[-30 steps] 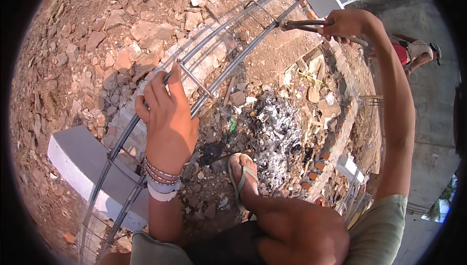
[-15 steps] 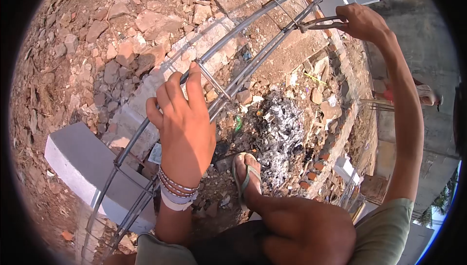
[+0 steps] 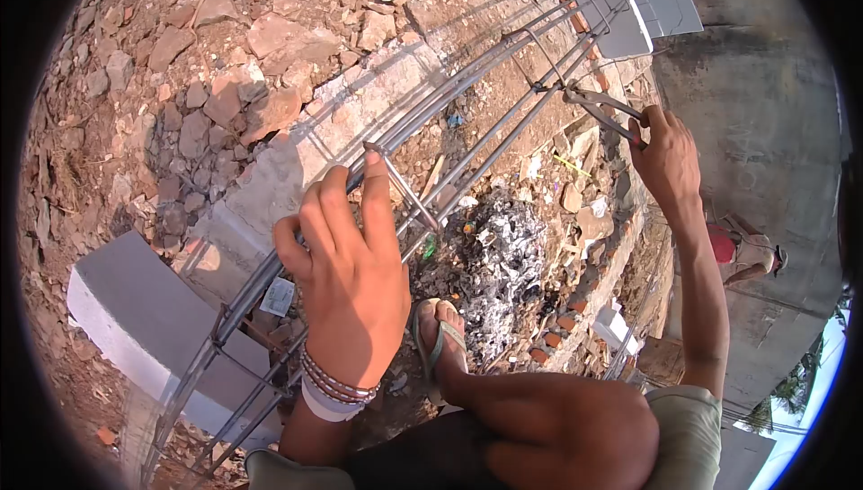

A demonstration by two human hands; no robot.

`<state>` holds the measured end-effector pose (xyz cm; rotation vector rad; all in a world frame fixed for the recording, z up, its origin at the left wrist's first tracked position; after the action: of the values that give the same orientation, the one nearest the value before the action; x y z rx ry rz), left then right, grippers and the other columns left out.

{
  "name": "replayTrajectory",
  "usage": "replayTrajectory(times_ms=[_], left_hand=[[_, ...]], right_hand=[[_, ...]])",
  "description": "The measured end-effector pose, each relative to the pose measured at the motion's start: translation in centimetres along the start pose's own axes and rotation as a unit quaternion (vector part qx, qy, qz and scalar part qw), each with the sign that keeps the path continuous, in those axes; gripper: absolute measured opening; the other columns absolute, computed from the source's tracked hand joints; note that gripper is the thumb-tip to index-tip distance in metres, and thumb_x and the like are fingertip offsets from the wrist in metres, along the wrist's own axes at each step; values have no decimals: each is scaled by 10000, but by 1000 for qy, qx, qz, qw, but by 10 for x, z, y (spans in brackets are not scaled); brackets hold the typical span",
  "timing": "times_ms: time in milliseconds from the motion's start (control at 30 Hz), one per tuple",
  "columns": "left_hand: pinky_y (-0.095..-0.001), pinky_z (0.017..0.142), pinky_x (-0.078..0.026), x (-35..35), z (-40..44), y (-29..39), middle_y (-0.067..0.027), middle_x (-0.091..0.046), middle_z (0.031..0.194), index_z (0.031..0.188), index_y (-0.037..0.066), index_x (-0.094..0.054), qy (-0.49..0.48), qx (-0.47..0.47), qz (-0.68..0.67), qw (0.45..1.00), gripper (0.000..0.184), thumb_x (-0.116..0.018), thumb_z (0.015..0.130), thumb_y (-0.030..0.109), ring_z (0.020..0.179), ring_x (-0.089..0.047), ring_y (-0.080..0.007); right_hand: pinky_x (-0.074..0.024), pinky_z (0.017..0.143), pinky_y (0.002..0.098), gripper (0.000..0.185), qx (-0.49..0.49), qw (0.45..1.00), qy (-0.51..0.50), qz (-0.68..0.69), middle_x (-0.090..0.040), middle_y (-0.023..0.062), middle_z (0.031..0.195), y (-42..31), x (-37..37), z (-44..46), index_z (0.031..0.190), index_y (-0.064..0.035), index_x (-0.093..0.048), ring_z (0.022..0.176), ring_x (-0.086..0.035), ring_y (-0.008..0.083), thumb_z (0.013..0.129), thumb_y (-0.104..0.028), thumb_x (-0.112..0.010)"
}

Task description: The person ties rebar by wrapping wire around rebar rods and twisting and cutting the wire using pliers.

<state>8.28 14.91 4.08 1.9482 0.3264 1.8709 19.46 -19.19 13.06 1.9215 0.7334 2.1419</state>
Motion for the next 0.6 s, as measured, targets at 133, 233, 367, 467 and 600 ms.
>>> replayTrajectory(times_ms=[133,233,367,467,600], left_hand=[[-518,993,-329,13,1,4,-171,-438,1302,1331,18,-487,56,11,-49,997,638,-745,757,117,1218,-422,-300],[-479,982,-369,18,-5,12,-172,-448,1299,1273,29,-503,184,-62,-214,958,634,-785,707,79,1198,-441,-326],[-382,832,-474,1,-18,60,-88,-605,951,1047,30,-575,186,-191,-550,791,337,-745,757,53,857,-607,-259],[-295,846,-479,-52,-9,118,-90,-603,1048,1133,-9,-527,-89,33,-843,529,283,-629,954,186,935,-581,-138],[-286,867,-467,-106,71,162,-166,-594,1118,1251,-117,-460,-128,190,-854,467,824,-633,878,596,998,-577,-193]], right_hand=[[-481,768,473,178,-83,995,-6,56,-620,167,877,-4,-30,-23,961,-38,-543,849,-618,374,856,-132,-651],[-468,793,458,175,-38,998,36,38,-618,141,883,4,-31,-14,965,-57,-548,866,-614,347,853,-136,-658],[-461,786,424,194,53,991,123,15,-618,86,883,25,-44,8,950,-67,-574,860,-598,312,820,-122,-706],[-446,835,421,180,26,992,120,8,-610,86,904,26,-55,5,957,-92,-583,893,-598,294,842,-171,-696],[-427,860,416,220,-14,988,154,9,-620,74,919,16,-53,-7,991,-105,-604,918,-595,276,825,-195,-717]])
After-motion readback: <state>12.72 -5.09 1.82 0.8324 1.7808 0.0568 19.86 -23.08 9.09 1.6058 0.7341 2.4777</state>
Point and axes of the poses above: each hand's wrist, its own z-axis towards the middle knuckle, its own x-axis out of the back of the hand, y = z × x, the point moved 4 cm from there along z, towards the middle knuckle
